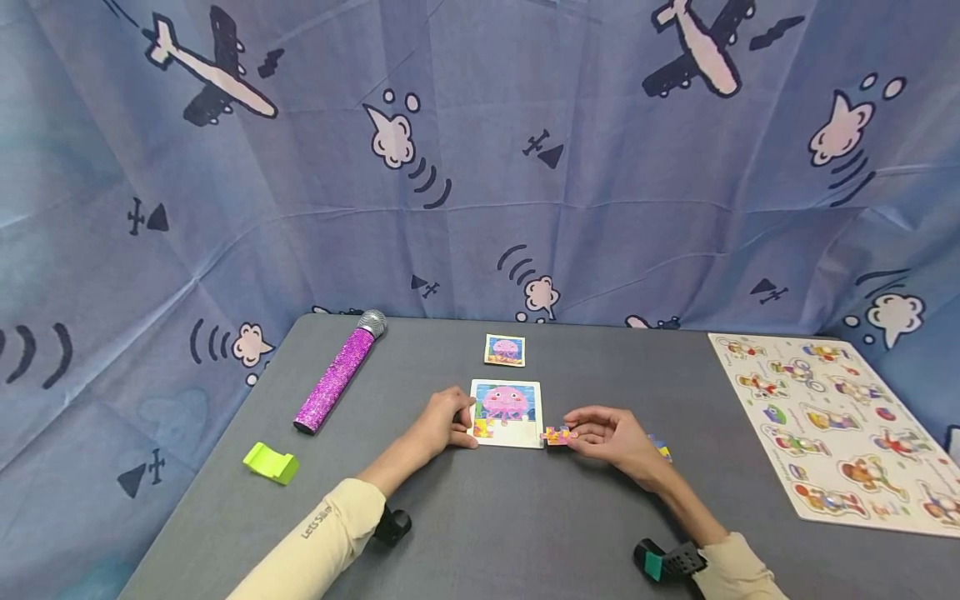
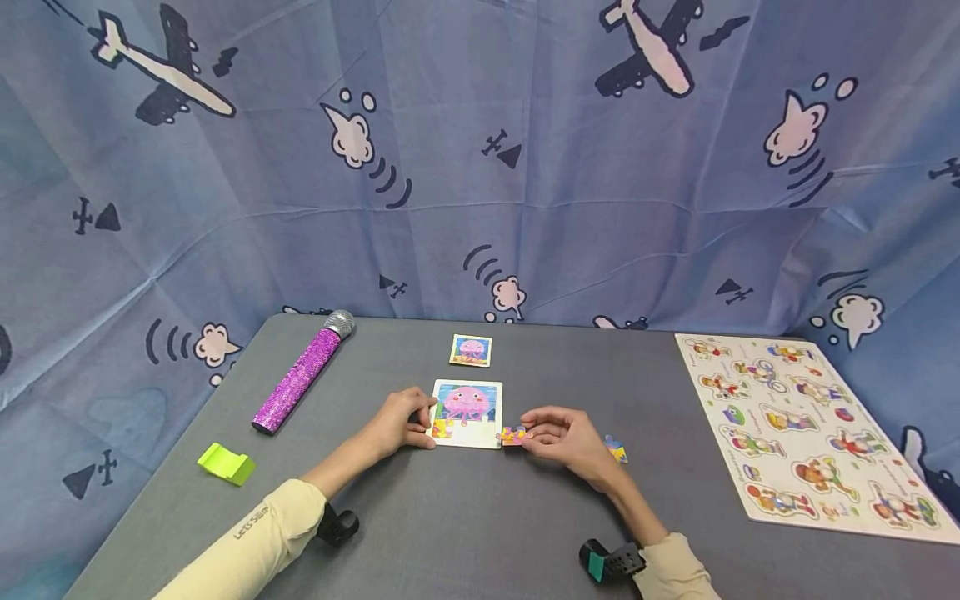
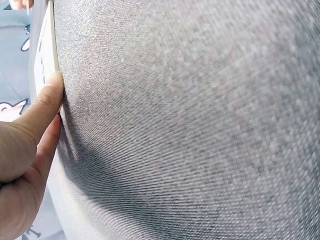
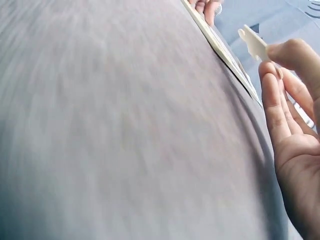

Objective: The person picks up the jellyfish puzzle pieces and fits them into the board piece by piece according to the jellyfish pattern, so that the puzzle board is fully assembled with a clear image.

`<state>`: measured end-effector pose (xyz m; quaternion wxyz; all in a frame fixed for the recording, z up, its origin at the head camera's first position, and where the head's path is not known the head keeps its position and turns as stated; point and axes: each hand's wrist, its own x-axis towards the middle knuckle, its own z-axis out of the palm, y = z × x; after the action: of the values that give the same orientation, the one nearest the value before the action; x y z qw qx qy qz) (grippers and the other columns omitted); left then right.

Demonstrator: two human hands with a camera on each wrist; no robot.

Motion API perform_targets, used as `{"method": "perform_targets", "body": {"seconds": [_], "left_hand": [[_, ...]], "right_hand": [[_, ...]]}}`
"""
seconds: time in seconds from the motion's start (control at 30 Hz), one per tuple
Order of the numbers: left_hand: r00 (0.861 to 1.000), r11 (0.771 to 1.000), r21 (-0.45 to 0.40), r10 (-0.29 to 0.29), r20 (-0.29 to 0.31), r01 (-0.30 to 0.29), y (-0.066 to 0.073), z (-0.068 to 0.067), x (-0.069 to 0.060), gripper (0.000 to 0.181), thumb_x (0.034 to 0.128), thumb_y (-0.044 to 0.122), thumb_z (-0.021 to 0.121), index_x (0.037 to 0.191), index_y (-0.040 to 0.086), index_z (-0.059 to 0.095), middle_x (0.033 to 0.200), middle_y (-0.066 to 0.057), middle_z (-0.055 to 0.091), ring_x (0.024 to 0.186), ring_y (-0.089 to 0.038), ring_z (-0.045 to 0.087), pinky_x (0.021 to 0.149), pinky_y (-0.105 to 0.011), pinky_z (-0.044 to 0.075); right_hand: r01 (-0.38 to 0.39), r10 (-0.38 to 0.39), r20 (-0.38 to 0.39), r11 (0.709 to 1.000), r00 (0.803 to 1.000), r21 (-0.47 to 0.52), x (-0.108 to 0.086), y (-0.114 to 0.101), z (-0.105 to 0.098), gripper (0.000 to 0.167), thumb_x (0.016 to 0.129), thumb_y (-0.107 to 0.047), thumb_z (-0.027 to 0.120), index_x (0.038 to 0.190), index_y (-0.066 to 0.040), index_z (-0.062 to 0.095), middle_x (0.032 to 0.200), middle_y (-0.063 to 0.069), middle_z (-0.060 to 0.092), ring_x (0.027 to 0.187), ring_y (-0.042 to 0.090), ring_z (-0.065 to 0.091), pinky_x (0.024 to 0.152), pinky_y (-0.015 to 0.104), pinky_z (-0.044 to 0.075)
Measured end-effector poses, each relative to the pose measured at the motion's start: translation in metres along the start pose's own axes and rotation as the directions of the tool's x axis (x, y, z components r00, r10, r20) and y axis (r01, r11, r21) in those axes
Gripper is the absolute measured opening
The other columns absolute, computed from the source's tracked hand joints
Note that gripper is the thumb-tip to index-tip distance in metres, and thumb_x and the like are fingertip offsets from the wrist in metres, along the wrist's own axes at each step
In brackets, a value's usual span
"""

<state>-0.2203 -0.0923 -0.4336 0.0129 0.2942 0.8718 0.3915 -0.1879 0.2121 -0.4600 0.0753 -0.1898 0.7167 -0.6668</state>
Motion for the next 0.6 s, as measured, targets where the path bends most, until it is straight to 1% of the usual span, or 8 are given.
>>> {"method": "perform_targets", "body": {"seconds": [0.17,0.27,0.43,0.53,0.6], "left_hand": [[1.000,1.000,-0.010,0.009,0.006,-0.009,-0.001,0.000,0.000,0.034,0.0621,0.000,0.087,0.067,-0.004,0.054,0.086,-0.016,0.055,0.077,-0.021,0.056,0.063,-0.018,0.050],[1.000,1.000,-0.027,0.003,0.009,-0.003,-0.001,0.000,0.000,0.034,0.0622,-0.001,0.087,0.067,-0.004,0.053,0.087,-0.016,0.055,0.075,-0.021,0.055,0.062,-0.019,0.049],[1.000,1.000,-0.027,0.008,0.005,-0.008,-0.001,0.001,0.000,0.035,0.0622,-0.001,0.087,0.067,-0.004,0.053,0.086,-0.015,0.055,0.075,-0.019,0.055,0.062,-0.018,0.049],[1.000,0.999,-0.022,0.024,-0.002,-0.024,-0.002,0.001,-0.001,0.033,0.0619,-0.001,0.087,0.068,-0.005,0.054,0.081,-0.012,0.053,0.070,-0.016,0.052,0.062,-0.018,0.049],[1.000,0.999,-0.019,0.030,-0.006,-0.031,-0.002,0.001,-0.001,0.033,0.0618,-0.002,0.087,0.069,-0.005,0.055,0.080,-0.012,0.053,0.071,-0.019,0.054,0.062,-0.019,0.050]], "right_hand": [[-0.007,0.007,0.003,1.000,1.000,0.019,0.008,0.002,0.012,0.042,0.080,0.002,0.073,0.113,0.019,0.054,0.102,0.016,0.064,0.083,0.010,0.064,0.072,0.022,0.055],[-0.017,0.018,-0.007,0.999,1.000,0.029,0.013,0.002,0.019,0.040,0.080,0.005,0.073,0.113,0.019,0.055,0.101,0.018,0.063,0.081,0.008,0.064,0.071,0.022,0.054],[-0.017,0.017,-0.035,1.000,0.999,0.008,0.022,0.002,0.030,0.038,0.078,0.007,0.073,0.111,0.018,0.057,0.099,0.021,0.064,0.079,0.007,0.064,0.068,0.020,0.054],[-0.017,0.016,-0.043,1.000,0.999,-0.014,0.027,0.001,0.037,0.037,0.077,0.005,0.075,0.109,0.017,0.059,0.100,0.023,0.065,0.079,0.007,0.065,0.067,0.020,0.054],[-0.016,0.015,-0.051,0.999,0.999,-0.030,0.030,0.001,0.041,0.037,0.076,0.004,0.076,0.107,0.016,0.060,0.099,0.024,0.065,0.079,0.007,0.065,0.067,0.020,0.054]]}}
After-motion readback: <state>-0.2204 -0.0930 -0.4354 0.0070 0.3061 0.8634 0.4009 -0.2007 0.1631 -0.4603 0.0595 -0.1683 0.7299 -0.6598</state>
